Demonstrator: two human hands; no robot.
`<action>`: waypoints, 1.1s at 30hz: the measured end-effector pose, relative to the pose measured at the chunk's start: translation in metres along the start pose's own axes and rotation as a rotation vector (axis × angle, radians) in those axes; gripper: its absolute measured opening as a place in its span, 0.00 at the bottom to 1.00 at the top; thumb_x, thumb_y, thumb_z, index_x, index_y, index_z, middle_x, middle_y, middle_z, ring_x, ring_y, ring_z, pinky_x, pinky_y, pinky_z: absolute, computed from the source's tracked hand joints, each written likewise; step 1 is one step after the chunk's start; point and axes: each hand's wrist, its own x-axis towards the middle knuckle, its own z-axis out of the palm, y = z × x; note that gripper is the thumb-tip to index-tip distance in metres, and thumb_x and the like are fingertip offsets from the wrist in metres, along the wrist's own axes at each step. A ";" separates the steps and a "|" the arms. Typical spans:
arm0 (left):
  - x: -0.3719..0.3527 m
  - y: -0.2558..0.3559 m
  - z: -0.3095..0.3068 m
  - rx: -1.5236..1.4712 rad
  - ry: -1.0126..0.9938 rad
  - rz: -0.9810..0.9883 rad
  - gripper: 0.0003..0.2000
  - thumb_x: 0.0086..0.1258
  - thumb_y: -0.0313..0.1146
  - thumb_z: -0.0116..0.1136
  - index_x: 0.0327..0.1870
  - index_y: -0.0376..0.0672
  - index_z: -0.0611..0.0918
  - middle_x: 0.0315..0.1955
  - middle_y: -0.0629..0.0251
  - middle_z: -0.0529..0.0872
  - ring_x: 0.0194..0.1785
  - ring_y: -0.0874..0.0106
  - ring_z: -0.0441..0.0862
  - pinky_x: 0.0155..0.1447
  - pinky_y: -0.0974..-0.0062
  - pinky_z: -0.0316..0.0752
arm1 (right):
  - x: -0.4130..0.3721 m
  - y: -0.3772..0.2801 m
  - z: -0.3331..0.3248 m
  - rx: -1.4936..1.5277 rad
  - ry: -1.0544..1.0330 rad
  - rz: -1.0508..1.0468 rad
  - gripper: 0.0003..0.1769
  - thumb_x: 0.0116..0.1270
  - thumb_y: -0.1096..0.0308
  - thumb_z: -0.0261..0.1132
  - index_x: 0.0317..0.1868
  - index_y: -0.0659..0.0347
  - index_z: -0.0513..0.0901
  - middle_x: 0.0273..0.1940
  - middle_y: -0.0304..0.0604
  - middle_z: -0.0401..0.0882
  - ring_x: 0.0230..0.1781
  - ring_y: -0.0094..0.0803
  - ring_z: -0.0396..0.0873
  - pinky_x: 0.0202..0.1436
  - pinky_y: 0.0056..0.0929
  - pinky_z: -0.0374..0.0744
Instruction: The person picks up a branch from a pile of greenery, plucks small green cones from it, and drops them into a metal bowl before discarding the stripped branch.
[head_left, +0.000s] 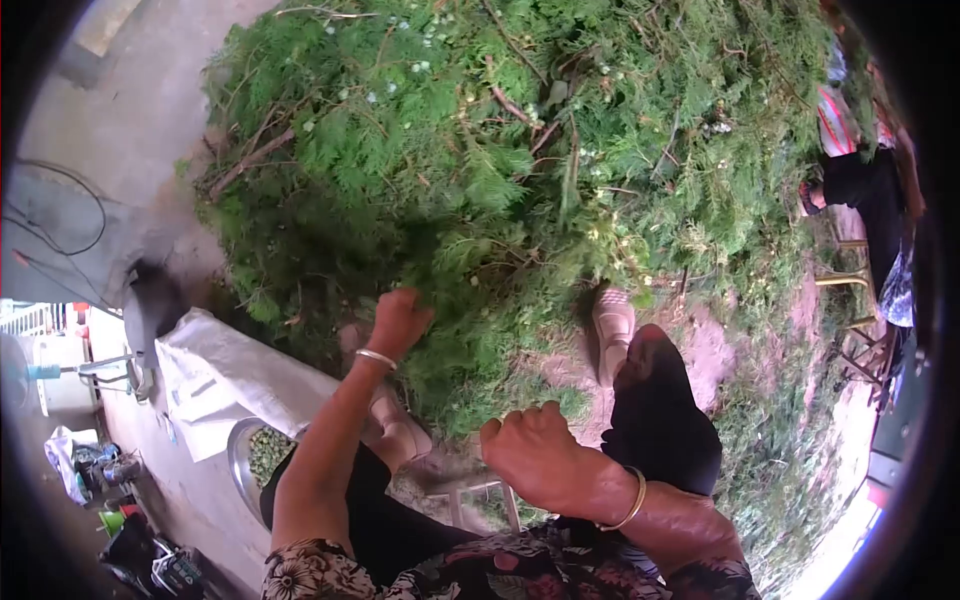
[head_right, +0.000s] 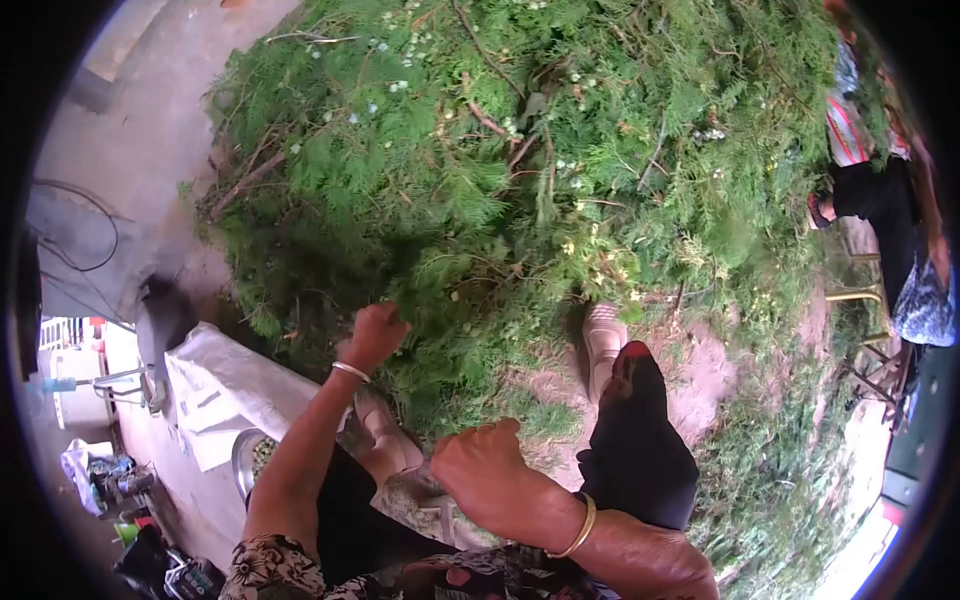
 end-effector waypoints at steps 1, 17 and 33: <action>0.002 0.019 0.006 -0.054 0.055 0.083 0.10 0.50 0.31 0.62 0.31 0.36 0.81 0.27 0.48 0.81 0.32 0.49 0.79 0.36 0.58 0.74 | -0.001 0.002 0.002 0.004 -0.005 0.020 0.10 0.47 0.73 0.62 0.31 0.68 0.76 0.24 0.50 0.78 0.27 0.41 0.80 0.31 0.40 0.73; 0.135 0.227 0.132 -1.604 -0.282 -0.524 0.10 0.60 0.35 0.65 0.35 0.42 0.77 0.22 0.67 0.79 0.17 0.79 0.71 0.16 0.81 0.62 | -0.012 0.026 -0.008 -0.091 0.182 0.221 0.11 0.47 0.73 0.61 0.33 0.68 0.75 0.25 0.48 0.77 0.27 0.39 0.79 0.32 0.39 0.73; 0.105 -0.030 -0.183 0.522 0.633 -0.100 0.19 0.50 0.28 0.65 0.41 0.30 0.74 0.41 0.43 0.75 0.51 0.48 0.70 0.57 0.55 0.67 | 0.003 0.014 -0.011 -0.007 0.080 0.103 0.11 0.53 0.73 0.60 0.37 0.68 0.72 0.27 0.52 0.76 0.28 0.47 0.77 0.32 0.44 0.71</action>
